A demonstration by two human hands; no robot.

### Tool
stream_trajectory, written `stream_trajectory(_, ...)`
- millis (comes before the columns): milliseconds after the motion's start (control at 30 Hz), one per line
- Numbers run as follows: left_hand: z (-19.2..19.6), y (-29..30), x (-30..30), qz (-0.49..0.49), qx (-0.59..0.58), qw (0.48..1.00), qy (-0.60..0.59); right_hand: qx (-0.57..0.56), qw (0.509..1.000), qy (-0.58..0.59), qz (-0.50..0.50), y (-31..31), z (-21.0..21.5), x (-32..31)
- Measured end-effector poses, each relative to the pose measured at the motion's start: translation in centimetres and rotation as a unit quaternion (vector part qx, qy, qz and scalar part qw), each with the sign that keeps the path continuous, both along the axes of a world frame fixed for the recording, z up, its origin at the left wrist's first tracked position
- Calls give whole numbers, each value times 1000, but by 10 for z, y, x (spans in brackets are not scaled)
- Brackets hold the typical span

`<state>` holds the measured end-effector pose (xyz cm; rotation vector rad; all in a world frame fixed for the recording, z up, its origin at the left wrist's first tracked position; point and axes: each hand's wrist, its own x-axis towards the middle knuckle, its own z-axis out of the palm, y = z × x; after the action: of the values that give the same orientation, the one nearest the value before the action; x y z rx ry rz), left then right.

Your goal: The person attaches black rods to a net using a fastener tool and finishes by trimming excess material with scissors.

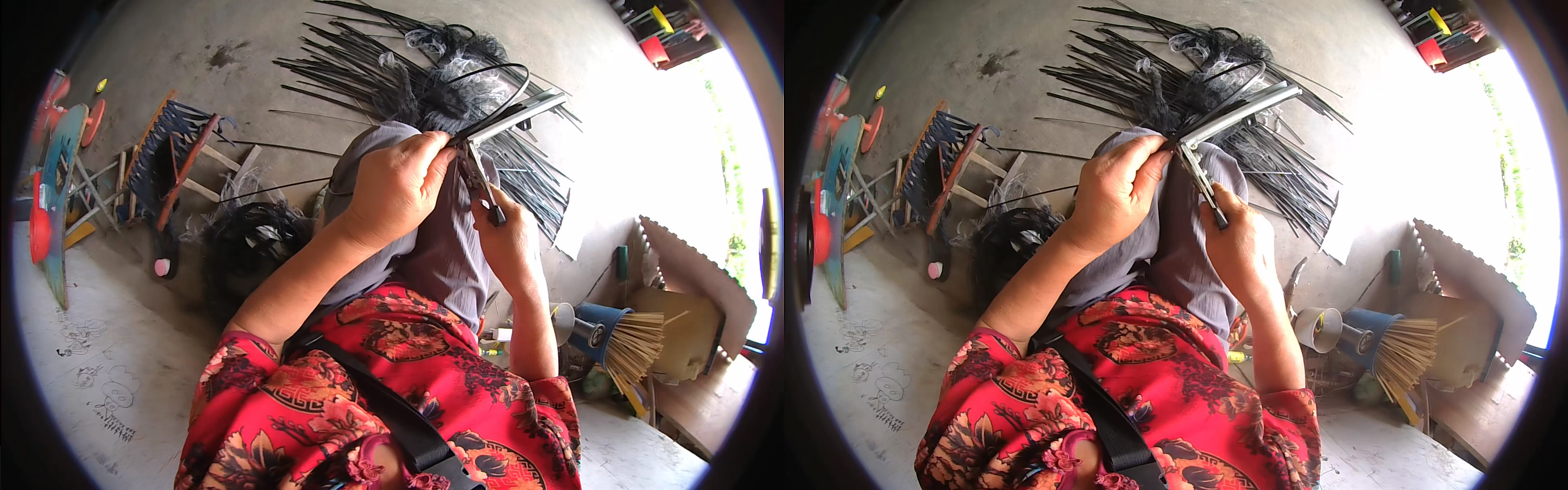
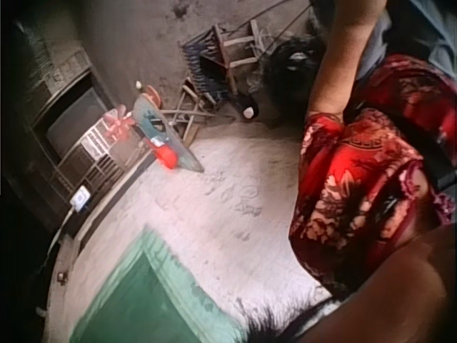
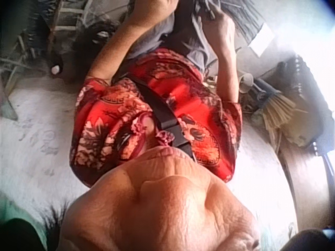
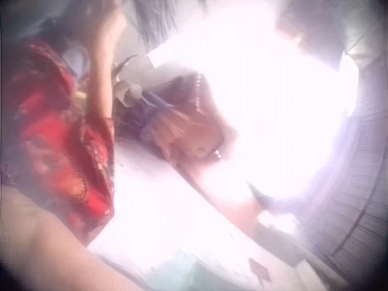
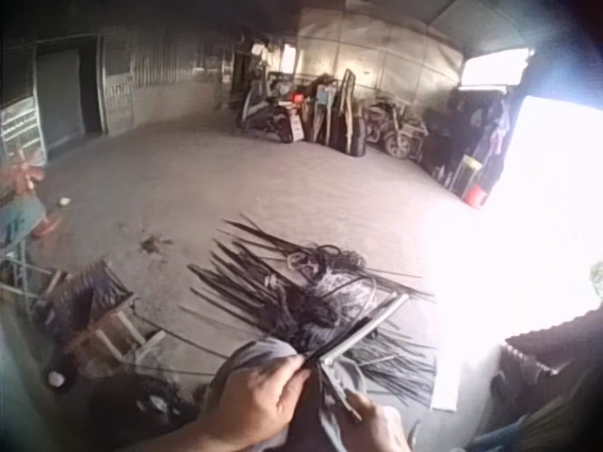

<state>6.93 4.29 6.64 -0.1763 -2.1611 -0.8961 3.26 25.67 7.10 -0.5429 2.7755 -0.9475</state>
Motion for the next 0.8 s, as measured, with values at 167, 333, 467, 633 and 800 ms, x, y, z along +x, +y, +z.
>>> stream_trajectory(167, -7, 1, 2, 21, -57, 998, 16, -6, 1000, -10, 5, 3, -3, 1)
stream_trajectory(333, -8, -10, 7, 48, -194, 980, -9, 3, 1000, -8, 15, 2, -7, -2)
stream_trajectory(467, -9, -15, 8, 48, -216, 975, 8, 1, 999, -20, 30, 0, -7, -7)
stream_trajectory(633, -7, -16, 8, 53, -261, 964, -10, -10, 999, -17, 30, -1, -21, -18)
stream_trajectory(800, -15, -21, 4, 58, -263, 962, -42, -10, 998, -1, 54, -6, -34, -30)
